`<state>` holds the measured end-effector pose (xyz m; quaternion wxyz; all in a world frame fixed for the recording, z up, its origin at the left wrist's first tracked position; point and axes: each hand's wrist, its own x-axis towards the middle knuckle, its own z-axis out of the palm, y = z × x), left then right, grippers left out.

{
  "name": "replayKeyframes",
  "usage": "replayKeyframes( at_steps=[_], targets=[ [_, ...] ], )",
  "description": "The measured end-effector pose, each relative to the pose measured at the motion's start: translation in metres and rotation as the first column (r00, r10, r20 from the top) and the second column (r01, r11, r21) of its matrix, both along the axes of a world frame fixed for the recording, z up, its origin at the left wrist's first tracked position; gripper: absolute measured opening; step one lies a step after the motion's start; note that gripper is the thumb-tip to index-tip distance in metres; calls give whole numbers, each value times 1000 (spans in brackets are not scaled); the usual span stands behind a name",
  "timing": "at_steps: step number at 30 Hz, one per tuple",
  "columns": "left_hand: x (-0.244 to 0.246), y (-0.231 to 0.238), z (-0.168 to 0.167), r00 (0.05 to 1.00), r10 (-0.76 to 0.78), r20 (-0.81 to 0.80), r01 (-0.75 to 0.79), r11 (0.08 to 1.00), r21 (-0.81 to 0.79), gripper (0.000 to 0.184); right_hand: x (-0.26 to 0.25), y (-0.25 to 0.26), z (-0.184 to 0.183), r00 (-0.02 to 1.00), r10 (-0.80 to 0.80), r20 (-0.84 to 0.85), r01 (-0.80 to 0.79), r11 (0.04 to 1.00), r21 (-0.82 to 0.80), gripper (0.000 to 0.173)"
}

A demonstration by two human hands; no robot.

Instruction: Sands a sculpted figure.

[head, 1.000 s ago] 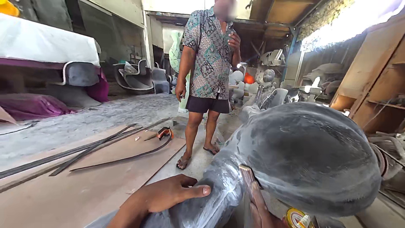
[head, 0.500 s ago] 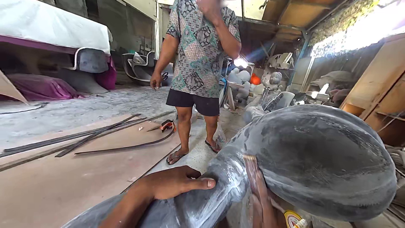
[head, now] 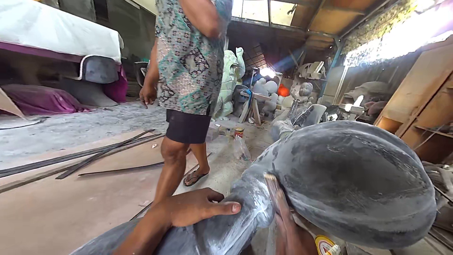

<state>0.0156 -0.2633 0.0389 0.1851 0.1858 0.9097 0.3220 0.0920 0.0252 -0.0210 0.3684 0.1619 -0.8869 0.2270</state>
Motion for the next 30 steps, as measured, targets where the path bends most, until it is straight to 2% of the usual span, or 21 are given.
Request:
replayKeyframes(
  at_steps=[2,6,7,11,15,17,21,25,30],
  targets=[
    [-1,-2,1,1000,-6,5,5,1000,20,92,-8,-4,9,1000,4,-24,-4,1000,-3,53],
    [-2,-3,1,999,-12,49,11,1000,28,92,12,22,-43,996,93,5,-93,995,-32,49],
    [-2,-2,3,999,1,51,-3,1000,27,94,10,24,-46,995,95,-9,-95,995,-28,48],
    [5,3,4,997,16,75,-20,999,46,92,-9,-1,-1,994,44,-97,-47,998,-34,51],
    [3,0,4,996,6,90,-11,998,56,92,10,22,-35,963,268,38,-257,949,-180,60],
    [2,1,5,997,11,79,-16,998,59,92,7,24,-35,937,342,74,-318,920,-228,62],
    [3,-3,7,995,33,91,-40,996,79,86,-7,8,-3,959,279,46,-267,948,-172,61],
    [0,-4,8,996,24,91,-32,995,91,87,23,14,-30,935,338,105,-309,925,-222,62],
    [5,2,5,995,30,97,-40,994,101,85,11,-10,-4,977,211,22,-200,951,-236,60]
  ],
)
